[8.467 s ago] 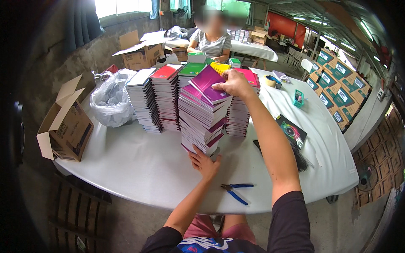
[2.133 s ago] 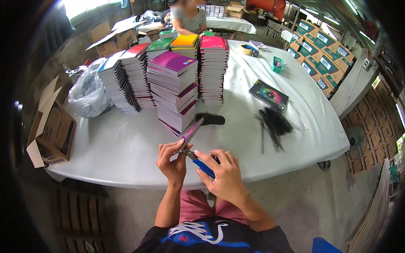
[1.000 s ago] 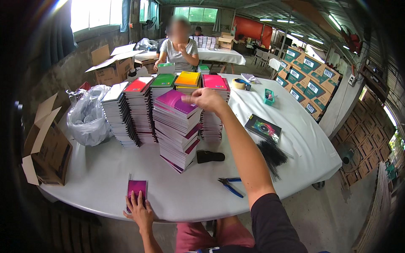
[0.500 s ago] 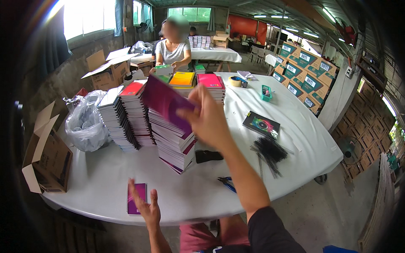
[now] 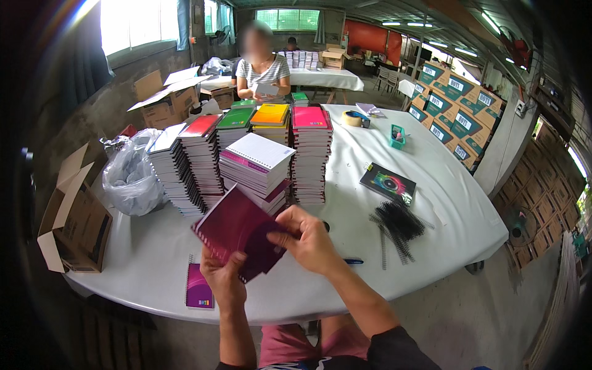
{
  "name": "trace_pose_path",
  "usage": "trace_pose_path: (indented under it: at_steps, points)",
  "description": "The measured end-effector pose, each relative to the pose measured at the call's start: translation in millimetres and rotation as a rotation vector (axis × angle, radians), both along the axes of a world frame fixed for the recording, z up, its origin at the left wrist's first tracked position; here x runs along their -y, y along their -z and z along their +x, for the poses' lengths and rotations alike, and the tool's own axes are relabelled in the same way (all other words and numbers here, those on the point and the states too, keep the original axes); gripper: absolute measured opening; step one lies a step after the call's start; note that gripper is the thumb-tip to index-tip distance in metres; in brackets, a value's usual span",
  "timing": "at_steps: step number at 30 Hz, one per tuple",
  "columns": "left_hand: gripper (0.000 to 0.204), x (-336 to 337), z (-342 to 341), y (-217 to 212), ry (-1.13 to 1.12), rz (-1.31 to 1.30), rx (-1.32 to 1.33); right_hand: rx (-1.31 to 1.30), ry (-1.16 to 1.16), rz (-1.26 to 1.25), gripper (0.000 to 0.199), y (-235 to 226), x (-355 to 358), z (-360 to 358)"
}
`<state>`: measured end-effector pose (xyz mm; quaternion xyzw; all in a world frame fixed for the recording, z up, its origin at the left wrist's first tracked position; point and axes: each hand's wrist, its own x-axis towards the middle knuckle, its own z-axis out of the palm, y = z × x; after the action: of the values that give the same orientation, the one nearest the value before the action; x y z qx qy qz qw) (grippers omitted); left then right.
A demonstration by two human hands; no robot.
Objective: The person uses pliers to cut the spiral binding off a stack of notebooks. They then place the notebooks into a cardboard box and later reattach spiral bindings to individual notebooks, stacking them on the table.
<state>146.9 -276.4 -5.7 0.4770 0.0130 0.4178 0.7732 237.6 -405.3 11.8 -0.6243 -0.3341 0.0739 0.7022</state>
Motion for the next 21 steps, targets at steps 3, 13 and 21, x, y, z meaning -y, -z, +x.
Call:
trace_pose_path:
  at_steps: [3, 13, 21]
  points:
    - [0.025, -19.8, 16.1, -21.6, 0.119, 0.056, 0.028, 0.04, 0.06, 0.159, 0.024, -28.2, 0.6, 27.4]
    - [0.063, -58.6, 147.0, -73.4, -0.662, 0.886, -0.522, 0.01, 0.163, -0.156, 0.035, -98.4, -41.6, 179.5]
    - [0.061, -49.7, 132.8, -61.9, -0.697, 0.995, -0.513, 0.252, 0.481, 0.025, 0.023, -86.8, -37.2, 138.4]
